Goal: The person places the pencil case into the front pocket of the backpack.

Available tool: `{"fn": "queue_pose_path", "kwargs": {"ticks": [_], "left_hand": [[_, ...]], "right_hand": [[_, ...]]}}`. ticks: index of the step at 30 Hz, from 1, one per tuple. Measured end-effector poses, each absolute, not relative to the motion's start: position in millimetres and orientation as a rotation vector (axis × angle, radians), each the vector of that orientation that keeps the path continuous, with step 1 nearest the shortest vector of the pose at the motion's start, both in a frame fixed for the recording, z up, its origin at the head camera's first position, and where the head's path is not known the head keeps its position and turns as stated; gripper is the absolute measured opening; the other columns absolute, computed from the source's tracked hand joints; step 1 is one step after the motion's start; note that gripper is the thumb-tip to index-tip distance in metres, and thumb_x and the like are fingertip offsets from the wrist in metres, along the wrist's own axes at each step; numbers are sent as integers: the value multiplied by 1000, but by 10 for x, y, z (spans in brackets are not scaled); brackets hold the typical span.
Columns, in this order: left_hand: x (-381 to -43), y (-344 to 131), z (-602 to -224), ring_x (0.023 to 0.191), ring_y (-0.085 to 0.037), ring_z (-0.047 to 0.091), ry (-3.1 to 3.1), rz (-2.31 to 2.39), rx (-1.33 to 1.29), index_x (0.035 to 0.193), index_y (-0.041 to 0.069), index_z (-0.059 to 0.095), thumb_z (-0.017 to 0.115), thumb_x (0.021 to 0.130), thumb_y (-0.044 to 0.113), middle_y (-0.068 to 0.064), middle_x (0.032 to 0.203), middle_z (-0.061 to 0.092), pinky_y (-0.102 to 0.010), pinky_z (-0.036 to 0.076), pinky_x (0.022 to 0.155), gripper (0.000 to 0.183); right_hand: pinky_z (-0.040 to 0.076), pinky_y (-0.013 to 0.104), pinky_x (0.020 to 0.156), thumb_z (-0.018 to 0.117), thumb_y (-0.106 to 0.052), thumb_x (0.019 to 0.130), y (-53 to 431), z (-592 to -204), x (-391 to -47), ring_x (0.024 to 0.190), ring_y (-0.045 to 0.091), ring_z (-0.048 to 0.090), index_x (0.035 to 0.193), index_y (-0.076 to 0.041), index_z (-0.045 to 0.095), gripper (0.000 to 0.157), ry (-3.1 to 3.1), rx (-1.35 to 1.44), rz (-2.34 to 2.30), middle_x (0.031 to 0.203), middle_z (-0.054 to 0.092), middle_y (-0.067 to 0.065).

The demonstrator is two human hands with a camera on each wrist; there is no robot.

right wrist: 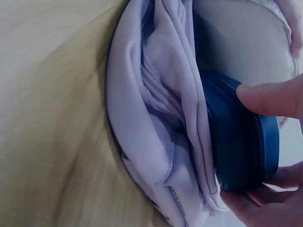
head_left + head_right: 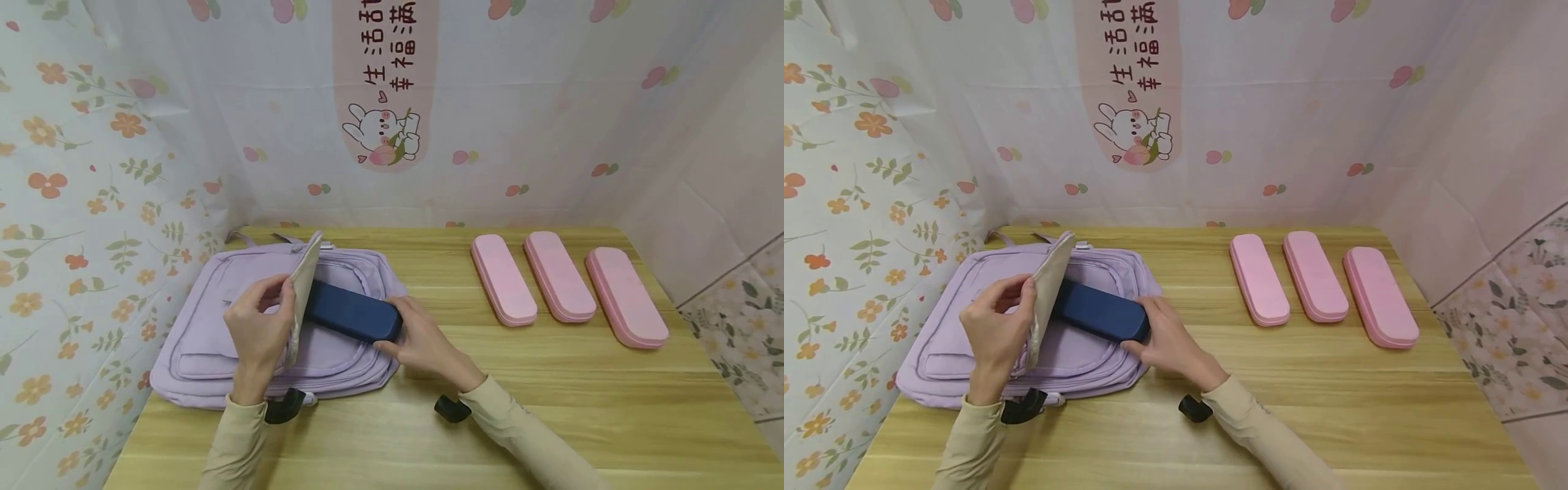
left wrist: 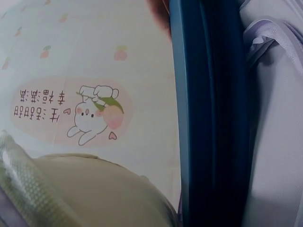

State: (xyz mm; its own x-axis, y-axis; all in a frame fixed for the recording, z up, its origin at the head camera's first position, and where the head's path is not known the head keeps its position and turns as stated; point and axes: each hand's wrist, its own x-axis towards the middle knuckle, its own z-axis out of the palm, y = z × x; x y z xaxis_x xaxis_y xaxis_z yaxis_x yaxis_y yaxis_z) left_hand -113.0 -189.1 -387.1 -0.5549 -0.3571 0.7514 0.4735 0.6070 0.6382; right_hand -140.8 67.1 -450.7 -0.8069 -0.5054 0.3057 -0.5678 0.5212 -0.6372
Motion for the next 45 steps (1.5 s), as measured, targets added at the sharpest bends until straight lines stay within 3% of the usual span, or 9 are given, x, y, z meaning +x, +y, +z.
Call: {"fn": "queue_pose_path", "kwargs": {"ticks": [9,16,27,33,35,40,45], "left_hand": [[-1106,-1924,-3853,69,15,60,-1880,-1128,-11,91,-6,78,72,85,-5,-22,80,75,-2,53,66,8],[-1111,-1930,-3870,68,14,59,-1890,-1124,14,91,-10,76,71,84,-9,-25,80,74,-1,52,66,8],[-1095,-1941,-3880,70,12,63,-1914,-1138,14,93,-5,78,71,89,2,-19,83,76,-4,55,67,11],[-1082,-1945,-3878,71,13,63,-1941,-1136,23,93,-7,77,71,89,5,-19,85,76,-5,55,67,14],[-1079,-1944,-3880,72,13,63,-1942,-1139,27,93,-7,77,71,89,4,-20,85,76,-5,55,67,14],[-1074,-1944,-3884,72,13,63,-1948,-1147,31,94,-7,77,71,89,4,-19,85,76,-5,55,67,13],[-1084,-1943,-3888,74,13,64,-1954,-1159,24,94,-6,77,71,89,4,-19,86,76,-6,56,68,13]], "right_hand": [[46,52,111,85,-24,77,504,-4402,-1591,130,33,55,141,-3,54,74,-2789,1023,1221,140,60,16],[50,47,101,89,-24,76,344,-4387,-1656,117,30,52,143,-6,56,77,-2792,1057,1187,128,56,17],[54,39,91,92,-24,73,46,-4417,-1639,102,26,61,131,3,60,72,-2844,931,1228,115,66,16],[53,41,97,91,-24,74,-147,-4448,-1590,112,30,59,135,2,61,72,-2869,831,1173,120,64,19],[53,40,97,91,-25,75,-210,-4450,-1580,113,29,59,136,1,61,72,-2875,800,1156,115,65,17],[54,35,90,91,-22,74,-330,-4444,-1563,102,26,61,130,3,64,68,-2867,735,1171,105,66,13],[56,32,88,89,-17,75,-355,-4468,-1564,98,24,64,124,3,67,58,-2821,739,1198,109,69,15]]}}
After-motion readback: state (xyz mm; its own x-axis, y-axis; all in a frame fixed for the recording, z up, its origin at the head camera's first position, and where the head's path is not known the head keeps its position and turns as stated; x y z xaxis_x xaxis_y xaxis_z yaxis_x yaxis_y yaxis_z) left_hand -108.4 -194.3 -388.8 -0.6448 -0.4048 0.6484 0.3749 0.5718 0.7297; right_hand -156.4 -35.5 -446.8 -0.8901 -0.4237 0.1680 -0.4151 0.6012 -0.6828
